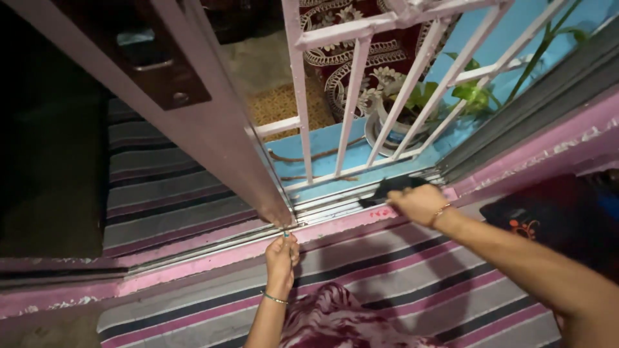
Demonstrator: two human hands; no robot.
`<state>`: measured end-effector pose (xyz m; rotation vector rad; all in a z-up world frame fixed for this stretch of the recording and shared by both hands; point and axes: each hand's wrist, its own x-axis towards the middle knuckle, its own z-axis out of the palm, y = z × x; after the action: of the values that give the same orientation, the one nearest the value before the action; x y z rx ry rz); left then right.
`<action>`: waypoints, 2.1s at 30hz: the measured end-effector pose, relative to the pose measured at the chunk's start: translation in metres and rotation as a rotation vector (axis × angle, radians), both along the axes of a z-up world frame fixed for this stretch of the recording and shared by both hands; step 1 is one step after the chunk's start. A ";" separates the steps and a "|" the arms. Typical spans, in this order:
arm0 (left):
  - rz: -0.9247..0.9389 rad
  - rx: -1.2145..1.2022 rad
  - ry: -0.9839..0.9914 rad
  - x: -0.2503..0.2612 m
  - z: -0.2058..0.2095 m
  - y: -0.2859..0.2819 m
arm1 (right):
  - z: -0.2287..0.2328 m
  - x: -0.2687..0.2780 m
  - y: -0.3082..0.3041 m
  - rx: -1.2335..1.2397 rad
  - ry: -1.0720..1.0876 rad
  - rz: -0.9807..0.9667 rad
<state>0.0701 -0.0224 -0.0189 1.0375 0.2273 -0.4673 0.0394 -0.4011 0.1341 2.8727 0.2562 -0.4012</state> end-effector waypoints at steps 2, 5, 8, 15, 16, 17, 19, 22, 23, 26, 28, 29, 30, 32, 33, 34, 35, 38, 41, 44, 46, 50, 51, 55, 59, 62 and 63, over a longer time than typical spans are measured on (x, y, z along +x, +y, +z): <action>-0.003 0.012 0.031 -0.002 0.000 0.003 | -0.009 0.011 0.041 0.146 -0.036 0.059; 0.010 0.026 0.016 -0.001 -0.004 0.001 | -0.011 0.030 0.113 0.214 0.075 0.054; 0.024 0.022 -0.009 -0.002 -0.005 0.001 | -0.045 0.042 0.152 0.279 0.030 0.027; 0.015 0.034 0.038 -0.007 -0.016 0.008 | 0.008 0.013 0.048 0.131 0.255 -0.180; 0.009 0.029 0.016 -0.002 -0.016 0.007 | 0.001 0.004 0.008 0.048 0.176 -0.161; 0.003 0.023 -0.006 0.003 -0.016 0.005 | -0.006 -0.004 -0.031 -0.034 0.096 -0.141; -0.015 0.039 -0.010 -0.002 -0.011 0.008 | 0.006 -0.012 -0.039 -0.070 0.107 -0.144; -0.063 0.072 -0.010 0.002 -0.008 0.008 | 0.019 -0.010 -0.030 -0.075 0.129 -0.157; -0.079 0.089 0.011 0.001 -0.008 0.008 | 0.021 -0.008 -0.023 -0.043 0.156 -0.154; -0.059 0.047 0.010 0.004 -0.005 0.006 | 0.021 0.017 0.039 0.129 0.206 -0.134; -0.075 0.049 0.028 0.006 -0.001 0.006 | -0.019 0.031 0.083 0.164 0.139 -0.006; -0.079 0.054 0.046 0.006 0.001 0.007 | -0.039 0.038 0.106 0.199 0.069 0.133; -0.085 0.052 0.045 0.005 -0.001 0.009 | -0.036 0.041 0.122 0.197 0.069 0.127; -0.077 0.019 -0.018 0.003 -0.005 0.008 | -0.029 0.047 0.152 0.235 0.132 0.032; -0.085 0.012 -0.022 0.002 -0.008 0.007 | -0.025 0.044 0.146 0.228 0.128 0.024; -0.077 0.039 -0.024 0.002 -0.010 0.005 | -0.021 0.039 0.139 0.246 0.097 0.047; -0.068 0.066 -0.026 0.003 -0.012 0.003 | -0.016 0.034 0.132 0.264 0.065 0.070; -0.048 0.065 0.005 -0.001 -0.009 0.007 | -0.004 0.020 0.087 0.203 0.128 -0.177; -0.058 0.068 -0.022 0.003 -0.007 0.005 | -0.001 0.000 0.026 0.104 0.052 -0.161; -0.055 0.027 -0.024 0.002 -0.011 0.008 | 0.002 -0.006 0.015 0.025 0.025 -0.166; -0.056 0.024 -0.005 0.003 -0.010 0.008 | 0.006 -0.009 0.000 0.006 0.013 -0.189; -0.077 0.021 0.025 0.002 -0.003 0.011 | 0.005 -0.016 -0.024 -0.073 0.005 -0.214; -0.081 0.021 0.023 0.001 -0.006 0.013 | 0.005 -0.018 -0.026 -0.073 0.002 -0.218; -0.123 0.007 -0.063 0.004 -0.012 0.018 | 0.008 -0.021 -0.048 -0.162 -0.041 -0.297; -0.226 0.052 -0.038 -0.002 0.002 0.020 | 0.026 -0.033 -0.049 -0.264 -0.056 -0.345; -0.278 0.060 -0.107 0.000 -0.001 0.021 | 0.037 -0.055 -0.035 -0.304 -0.166 -0.419; -0.288 0.053 -0.116 0.005 0.001 0.018 | 0.054 -0.056 -0.023 -0.311 -0.174 -0.431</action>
<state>0.0750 -0.0044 -0.0175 1.1519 -0.0149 -0.6612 -0.0164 -0.4236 0.1879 2.6148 -0.4249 -0.2331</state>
